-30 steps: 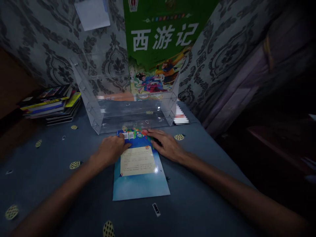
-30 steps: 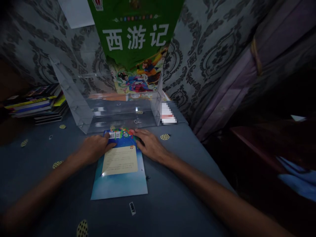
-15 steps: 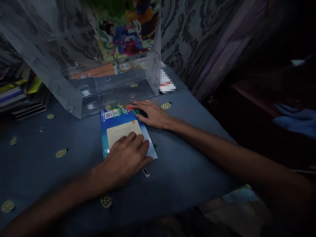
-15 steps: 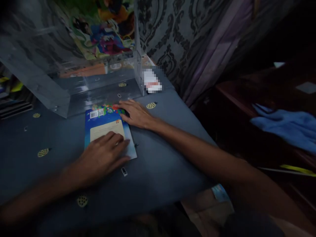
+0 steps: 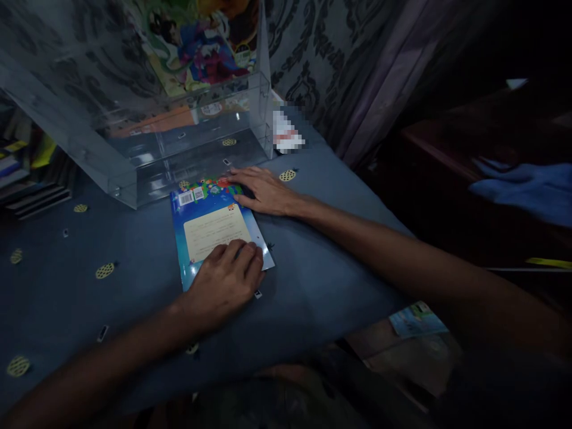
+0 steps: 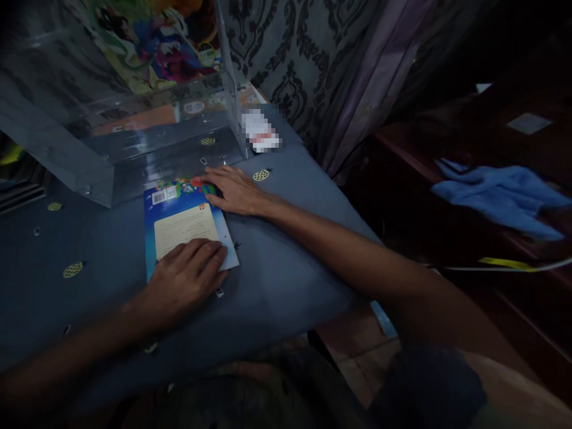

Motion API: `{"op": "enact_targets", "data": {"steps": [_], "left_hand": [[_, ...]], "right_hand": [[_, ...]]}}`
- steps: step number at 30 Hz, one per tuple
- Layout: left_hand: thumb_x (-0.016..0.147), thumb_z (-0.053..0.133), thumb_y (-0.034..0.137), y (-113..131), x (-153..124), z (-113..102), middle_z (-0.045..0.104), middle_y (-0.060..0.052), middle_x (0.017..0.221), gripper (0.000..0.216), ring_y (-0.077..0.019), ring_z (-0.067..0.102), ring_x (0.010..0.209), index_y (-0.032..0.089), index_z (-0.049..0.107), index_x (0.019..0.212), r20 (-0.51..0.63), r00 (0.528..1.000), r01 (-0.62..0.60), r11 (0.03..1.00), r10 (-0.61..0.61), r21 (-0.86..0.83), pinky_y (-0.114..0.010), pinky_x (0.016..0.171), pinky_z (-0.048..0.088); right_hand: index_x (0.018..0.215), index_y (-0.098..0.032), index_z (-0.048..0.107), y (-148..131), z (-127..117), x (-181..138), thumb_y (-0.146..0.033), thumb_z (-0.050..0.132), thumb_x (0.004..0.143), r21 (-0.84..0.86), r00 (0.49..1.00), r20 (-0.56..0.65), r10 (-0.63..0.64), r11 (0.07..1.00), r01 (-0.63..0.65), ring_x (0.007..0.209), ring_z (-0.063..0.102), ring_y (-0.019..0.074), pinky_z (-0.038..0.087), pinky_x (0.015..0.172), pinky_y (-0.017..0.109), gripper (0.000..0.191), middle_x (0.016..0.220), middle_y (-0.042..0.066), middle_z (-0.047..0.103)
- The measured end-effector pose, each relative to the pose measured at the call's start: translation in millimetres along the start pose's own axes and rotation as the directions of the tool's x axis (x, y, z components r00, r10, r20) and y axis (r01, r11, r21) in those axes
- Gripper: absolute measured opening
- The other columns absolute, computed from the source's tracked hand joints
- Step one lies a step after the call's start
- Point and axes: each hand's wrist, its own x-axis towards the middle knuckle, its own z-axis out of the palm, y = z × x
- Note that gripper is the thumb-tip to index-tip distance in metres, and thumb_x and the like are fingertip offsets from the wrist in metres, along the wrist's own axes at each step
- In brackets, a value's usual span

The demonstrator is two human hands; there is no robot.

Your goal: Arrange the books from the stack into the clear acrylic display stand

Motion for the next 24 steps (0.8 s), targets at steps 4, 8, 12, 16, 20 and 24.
{"op": "enact_targets", "data": {"steps": [4, 8, 12, 16, 20, 24], "left_hand": [[0.099, 0.053, 0.019, 0.3, -0.6, 0.2, 0.074, -0.012, 0.098, 0.022, -0.0251, 0.068, 0.089, 0.005, 0.069, 0.108, -0.017, 1.0, -0.024, 1.0, 0.025, 0.007, -0.036, 0.067, 0.054], [0.099, 0.055, 0.019, 0.2, -0.8, 1.2, 0.074, -0.013, 0.097, 0.022, -0.0249, 0.068, 0.088, 0.004, 0.069, 0.109, -0.032, 0.999, -0.041, 0.999, 0.041, 0.016, -0.035, 0.067, 0.054], [0.099, 0.054, 0.016, 0.7, -0.6, 0.5, 0.074, -0.013, 0.099, 0.022, -0.0252, 0.068, 0.09, 0.003, 0.069, 0.11, -0.02, 0.998, -0.054, 0.998, 0.055, 0.028, -0.035, 0.068, 0.055], [0.098, 0.054, 0.013, 1.6, -1.0, -0.6, 0.074, -0.013, 0.101, 0.022, -0.0249, 0.068, 0.091, 0.004, 0.069, 0.11, 0.013, 0.998, -0.064, 0.997, 0.064, 0.04, -0.035, 0.069, 0.055], [0.097, 0.053, 0.012, 1.6, -1.4, -1.2, 0.074, -0.012, 0.105, 0.021, -0.0241, 0.067, 0.094, 0.008, 0.069, 0.111, 0.054, 0.996, -0.072, 0.995, 0.068, 0.064, -0.033, 0.071, 0.055], [0.096, 0.054, 0.012, 0.5, -0.9, -2.3, 0.074, -0.012, 0.104, 0.021, -0.0244, 0.067, 0.093, 0.008, 0.069, 0.11, 0.064, 0.995, -0.086, 0.994, 0.082, 0.062, -0.033, 0.069, 0.055]], "right_hand": [[0.147, -0.017, 0.05, -3.3, -1.4, -8.1, -0.043, 0.049, 0.099, 0.012, 1.0, -0.014, -0.027, 1.0, 0.027, 0.141, 0.045, 0.0322, 0.035, 0.112, 0.054, 0.055, 0.153, 0.017, 0.049], [0.145, -0.017, 0.053, -7.2, -2.9, -28.9, -0.046, 0.051, 0.098, 0.046, 0.997, -0.026, -0.076, 0.996, 0.077, 0.143, 0.043, 0.0321, 0.033, 0.115, 0.055, 0.055, 0.154, 0.016, 0.049], [0.143, -0.018, 0.054, -14.1, -7.9, -55.0, -0.045, 0.057, 0.096, 0.086, 0.992, 0.009, -0.126, 0.988, 0.125, 0.145, 0.04, 0.0308, 0.031, 0.117, 0.055, 0.054, 0.156, 0.015, 0.046], [0.144, -0.02, 0.053, -24.9, -17.2, -77.5, -0.045, 0.061, 0.096, 0.143, 0.988, 0.051, -0.149, 0.98, 0.14, 0.149, 0.035, 0.027, 0.027, 0.121, 0.051, 0.055, 0.158, 0.013, 0.045], [0.144, -0.024, 0.054, -31.6, -25.0, -90.4, -0.046, 0.064, 0.095, 0.199, 0.983, 0.096, -0.154, 0.971, 0.132, 0.149, 0.037, 0.0265, 0.025, 0.121, 0.053, 0.054, 0.158, 0.011, 0.045], [0.142, -0.023, 0.056, -32.0, -28.9, -93.2, -0.045, 0.067, 0.094, 0.222, 0.98, 0.124, -0.157, 0.967, 0.127, 0.148, 0.038, 0.0279, 0.024, 0.121, 0.054, 0.054, 0.158, 0.012, 0.045]]}}
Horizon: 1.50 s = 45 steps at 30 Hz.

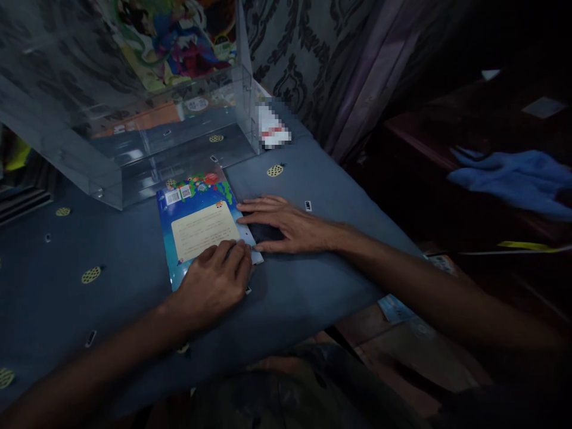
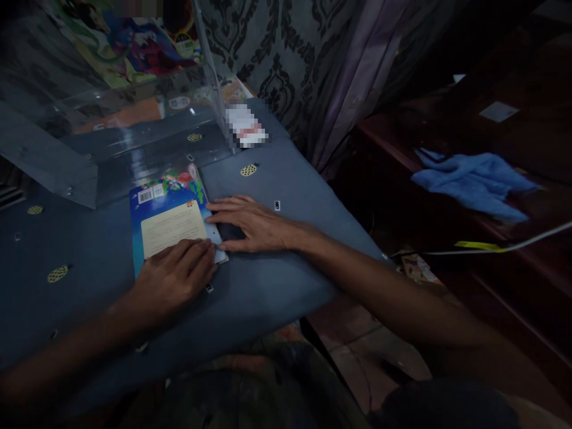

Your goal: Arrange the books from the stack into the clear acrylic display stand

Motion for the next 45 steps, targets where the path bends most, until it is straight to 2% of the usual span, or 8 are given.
{"op": "enact_targets", "data": {"steps": [4, 10, 17, 27, 30, 35, 39, 45], "left_hand": [[0.097, 0.053, 0.012, -0.5, 0.3, -0.5, 0.073, -0.013, 0.104, 0.022, -0.0241, 0.067, 0.092, 0.009, 0.069, 0.112, 0.015, 1.0, -0.001, 1.0, 0.001, -0.018, -0.033, 0.068, 0.054], [0.098, 0.052, 0.011, 1.0, 0.3, 0.9, 0.074, -0.012, 0.101, 0.022, -0.0238, 0.067, 0.092, 0.007, 0.069, 0.111, -0.018, 1.0, 0.013, 1.0, -0.013, -0.009, -0.032, 0.068, 0.055], [0.099, 0.054, 0.015, 3.8, 2.0, 2.2, 0.074, -0.014, 0.103, 0.022, -0.0257, 0.069, 0.092, 0.004, 0.07, 0.109, -0.046, 0.999, 0.011, 1.0, -0.012, -0.024, -0.034, 0.069, 0.055], [0.101, 0.05, 0.022, 10.0, -1.3, 15.0, 0.074, -0.01, 0.106, 0.025, -0.025, 0.068, 0.097, 0.011, 0.068, 0.114, -0.137, 0.982, 0.116, 0.987, -0.131, -0.108, -0.035, 0.077, 0.054], [0.102, 0.05, 0.024, 6.0, 2.1, 13.3, 0.073, -0.009, 0.11, 0.024, -0.0235, 0.066, 0.103, 0.013, 0.066, 0.117, -0.102, 0.977, 0.169, 0.971, -0.188, -0.17, -0.035, 0.08, 0.053], [0.103, 0.045, 0.022, -10.9, 12.3, 11.3, 0.071, -0.01, 0.115, 0.026, -0.0222, 0.065, 0.106, 0.015, 0.064, 0.119, 0.06, 0.971, 0.238, 0.95, -0.23, -0.201, -0.037, 0.086, 0.053], [0.103, 0.044, 0.021, -34.9, 25.6, 25.3, 0.07, -0.011, 0.116, 0.027, -0.0222, 0.065, 0.106, 0.016, 0.066, 0.117, 0.12, 0.954, 0.291, 0.941, -0.273, -0.174, -0.037, 0.087, 0.053], [0.102, 0.047, 0.022, -80.2, 46.9, 53.7, 0.068, -0.013, 0.125, 0.029, -0.0254, 0.062, 0.117, 0.013, 0.064, 0.123, 0.095, 0.92, 0.387, 0.919, -0.38, -0.077, -0.041, 0.097, 0.049]], "right_hand": [[0.141, -0.017, 0.057, 0.2, -2.3, 0.5, -0.046, 0.069, 0.092, 0.002, 1.0, 0.025, -0.009, 1.0, 0.009, 0.148, 0.037, 0.0281, 0.023, 0.122, 0.052, 0.057, 0.157, 0.016, 0.045], [0.143, -0.027, 0.054, -0.5, -3.6, -0.4, -0.048, 0.07, 0.091, 0.02, 0.999, 0.041, 0.012, 1.0, -0.013, 0.15, 0.034, 0.0263, 0.02, 0.123, 0.054, 0.059, 0.161, 0.009, 0.041], [0.145, -0.026, 0.053, -0.2, -2.9, -0.5, -0.05, 0.076, 0.084, 0.036, 0.999, 0.044, 0.011, 0.999, -0.013, 0.15, 0.034, 0.0274, 0.019, 0.123, 0.053, 0.069, 0.16, 0.012, 0.041], [0.15, -0.023, 0.047, -4.4, -7.9, -0.9, -0.058, 0.072, 0.084, 0.047, 0.996, 0.083, 0.041, 0.998, -0.045, 0.15, 0.035, 0.0294, 0.021, 0.124, 0.055, 0.079, 0.159, 0.016, 0.042], [0.154, -0.022, 0.041, -2.6, -7.9, -1.2, -0.061, 0.071, 0.084, 0.038, 0.994, 0.096, 0.044, 0.998, -0.048, 0.151, 0.032, 0.0304, 0.02, 0.124, 0.056, 0.085, 0.161, 0.016, 0.039], [0.161, -0.02, 0.026, -1.7, -6.4, -2.3, -0.063, 0.07, 0.083, 0.043, 0.996, 0.078, 0.05, 0.998, -0.053, 0.152, 0.028, 0.0323, 0.023, 0.124, 0.055, 0.099, 0.163, 0.018, 0.035], [0.163, -0.021, 0.016, -2.0, -5.7, -3.5, -0.063, 0.071, 0.082, 0.043, 0.993, 0.073, 0.096, 0.994, -0.099, 0.153, 0.026, 0.0337, 0.027, 0.123, 0.055, 0.106, 0.165, 0.018, 0.028], [0.159, -0.02, 0.03, -4.3, -7.4, -1.9, -0.063, 0.071, 0.082, 0.029, 0.991, 0.093, 0.095, 0.995, -0.099, 0.153, 0.024, 0.034, 0.025, 0.123, 0.057, 0.098, 0.165, 0.018, 0.028]]}}
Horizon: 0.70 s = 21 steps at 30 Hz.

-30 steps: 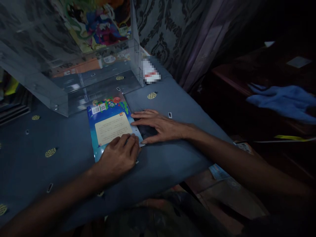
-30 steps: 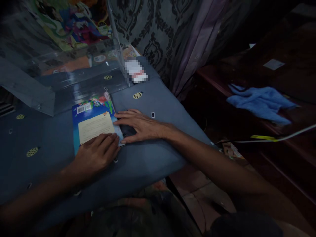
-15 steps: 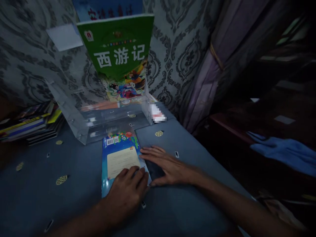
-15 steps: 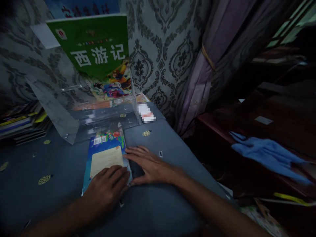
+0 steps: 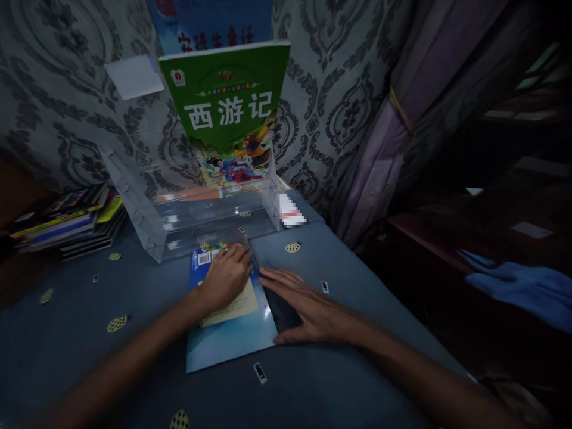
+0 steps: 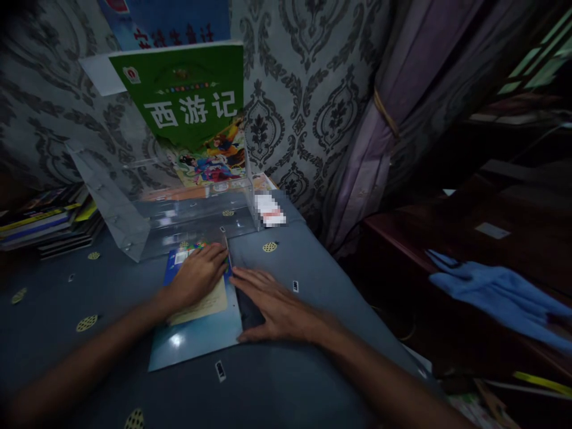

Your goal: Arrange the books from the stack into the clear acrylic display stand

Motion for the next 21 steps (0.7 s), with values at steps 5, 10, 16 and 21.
{"op": "enact_targets", "data": {"steps": [5, 10, 16, 21], "left_hand": [[0.102, 0.046, 0.021, -15.7, 18.2, 0.3, 0.069, -0.013, 0.123, 0.029, -0.0253, 0.066, 0.109, 0.012, 0.065, 0.121, 0.071, 0.996, 0.048, 0.998, -0.045, -0.028, -0.04, 0.091, 0.052], [0.102, 0.046, 0.02, -17.8, 17.9, 3.8, 0.069, -0.013, 0.122, 0.029, -0.0252, 0.064, 0.11, 0.011, 0.065, 0.121, 0.011, 0.999, 0.044, 0.996, -0.043, -0.071, -0.039, 0.091, 0.052], [0.102, 0.044, 0.021, -28.1, 13.8, 17.4, 0.068, -0.014, 0.126, 0.034, -0.0274, 0.062, 0.114, 0.013, 0.062, 0.129, 0.004, 0.999, 0.053, 0.977, -0.053, -0.206, -0.045, 0.095, 0.051], [0.101, 0.042, 0.02, -39.1, 8.4, 31.3, 0.065, -0.011, 0.135, 0.037, -0.0271, 0.059, 0.122, 0.02, 0.059, 0.134, -0.037, 0.997, 0.043, 0.931, -0.061, -0.363, -0.049, 0.1, 0.049]], "right_hand": [[0.152, -0.015, 0.045, -4.2, -4.3, 2.0, -0.065, 0.069, 0.083, -0.007, 0.999, 0.04, 0.002, 1.0, -0.002, 0.153, 0.026, 0.034, 0.022, 0.124, 0.058, 0.089, 0.163, 0.02, 0.031], [0.15, -0.013, 0.047, -7.4, -7.9, 3.2, -0.067, 0.068, 0.083, -0.01, 0.997, 0.07, 0.018, 1.0, -0.017, 0.153, 0.026, 0.0339, 0.019, 0.125, 0.058, 0.089, 0.162, 0.021, 0.033], [0.153, -0.014, 0.043, -2.1, -6.5, 21.3, -0.062, 0.065, 0.088, -0.033, 0.998, 0.059, -0.007, 0.999, 0.009, 0.153, 0.026, 0.0325, 0.019, 0.125, 0.055, 0.083, 0.163, 0.02, 0.032], [0.154, -0.01, 0.039, 13.2, -1.0, 62.0, -0.052, 0.058, 0.095, -0.124, 0.997, -0.071, 0.025, 0.992, -0.034, 0.15, 0.032, 0.0338, 0.028, 0.122, 0.053, 0.075, 0.162, 0.022, 0.034]]}}
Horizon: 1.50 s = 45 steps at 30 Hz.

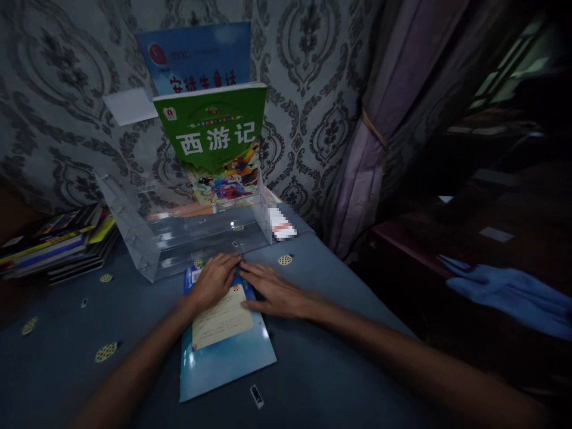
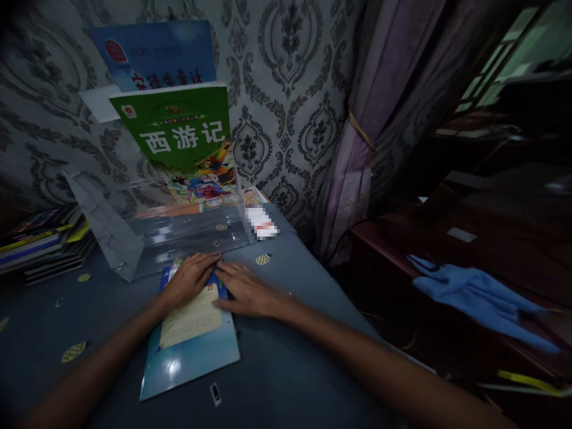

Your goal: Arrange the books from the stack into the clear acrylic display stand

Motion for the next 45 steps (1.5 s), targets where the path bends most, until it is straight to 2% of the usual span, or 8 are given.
{"op": "enact_targets", "data": {"steps": [5, 10, 15, 21, 25, 30, 37, 45], "left_hand": [[0.1, 0.042, 0.02, -8.4, -6.0, 6.7, 0.066, -0.012, 0.132, 0.042, -0.026, 0.061, 0.119, 0.019, 0.054, 0.141, -0.075, 0.997, 0.002, 0.998, -0.007, -0.062, -0.046, 0.1, 0.049], [0.101, 0.04, 0.021, -16.2, -20.3, 1.9, 0.069, -0.012, 0.126, 0.041, -0.0266, 0.062, 0.115, 0.019, 0.057, 0.137, -0.087, 0.995, 0.048, 0.999, -0.048, 0.002, -0.048, 0.099, 0.048], [0.1, 0.039, 0.023, -35.9, -52.5, -12.5, 0.069, -0.012, 0.126, 0.04, -0.0263, 0.063, 0.112, 0.018, 0.059, 0.135, -0.114, 0.987, 0.116, 0.993, -0.113, 0.028, -0.046, 0.097, 0.049], [0.103, 0.038, 0.033, -57.6, -84.9, -26.1, 0.069, -0.012, 0.126, 0.041, -0.0251, 0.064, 0.113, 0.017, 0.059, 0.134, -0.141, 0.975, 0.163, 0.984, -0.172, -0.072, -0.044, 0.1, 0.051], [0.103, 0.039, 0.044, -62.4, -89.8, -30.7, 0.065, -0.012, 0.136, 0.046, -0.026, 0.06, 0.125, 0.016, 0.059, 0.135, -0.044, 0.987, 0.151, 0.983, -0.156, -0.106, -0.046, 0.11, 0.045], [0.099, 0.042, 0.065, -65.1, -100.2, -39.4, 0.042, -0.012, 0.159, 0.068, -0.0279, 0.035, 0.149, 0.019, 0.046, 0.149, 0.126, 0.987, 0.124, 0.98, -0.104, -0.157, -0.049, 0.122, 0.028], [0.086, 0.05, 0.077, -49.8, -128.8, -55.3, 0.021, -0.011, 0.168, 0.091, -0.0321, 0.019, 0.155, 0.027, 0.028, 0.159, 0.268, 0.959, 0.134, 0.98, -0.091, -0.149, -0.055, 0.125, 0.015], [0.084, 0.055, 0.076, -17.7, -158.1, -63.8, 0.018, -0.012, 0.168, 0.099, -0.0335, 0.02, 0.155, 0.03, 0.016, 0.161, 0.281, 0.96, 0.045, 0.993, -0.013, -0.105, -0.06, 0.124, 0.016]], "right_hand": [[0.147, -0.009, 0.047, 7.2, 6.4, 27.4, -0.043, 0.057, 0.096, -0.074, 0.988, -0.155, 0.001, 0.997, -0.012, 0.138, 0.048, 0.0333, 0.039, 0.115, 0.053, 0.062, 0.147, 0.022, 0.053], [0.147, -0.01, 0.048, 9.5, 9.5, 27.9, -0.046, 0.057, 0.097, -0.107, 0.987, -0.155, 0.047, 0.992, -0.064, 0.142, 0.044, 0.0341, 0.037, 0.116, 0.053, 0.062, 0.154, 0.021, 0.047], [0.15, -0.018, 0.047, 13.7, 11.0, 29.3, -0.052, 0.053, 0.097, -0.151, 0.986, -0.155, 0.062, 0.985, -0.086, 0.142, 0.044, 0.0361, 0.037, 0.114, 0.058, 0.063, 0.156, 0.019, 0.045], [0.151, -0.019, 0.045, 18.0, 11.3, 31.3, -0.06, 0.046, 0.098, -0.202, 0.991, -0.126, 0.054, 0.976, -0.079, 0.142, 0.044, 0.0363, 0.038, 0.114, 0.056, 0.067, 0.157, 0.016, 0.044], [0.152, -0.019, 0.044, 19.9, 12.9, 31.2, -0.061, 0.043, 0.098, -0.224, 0.99, -0.126, 0.059, 0.971, -0.087, 0.142, 0.045, 0.0358, 0.038, 0.114, 0.056, 0.068, 0.157, 0.015, 0.045], [0.152, -0.017, 0.043, 22.5, 16.2, 32.4, -0.063, 0.04, 0.098, -0.253, 0.991, -0.123, 0.048, 0.964, -0.079, 0.142, 0.044, 0.036, 0.039, 0.113, 0.056, 0.071, 0.158, 0.015, 0.044], [0.15, -0.014, 0.045, 22.2, 17.1, 32.9, -0.067, 0.037, 0.098, -0.258, 0.99, -0.128, 0.051, 0.962, -0.083, 0.142, 0.044, 0.0353, 0.038, 0.114, 0.054, 0.075, 0.158, 0.017, 0.044], [0.15, -0.014, 0.046, 22.1, 16.7, 32.4, -0.072, 0.032, 0.096, -0.219, 0.991, -0.131, 0.038, 0.974, -0.066, 0.141, 0.044, 0.0376, 0.037, 0.113, 0.058, 0.08, 0.157, 0.017, 0.044]]}}
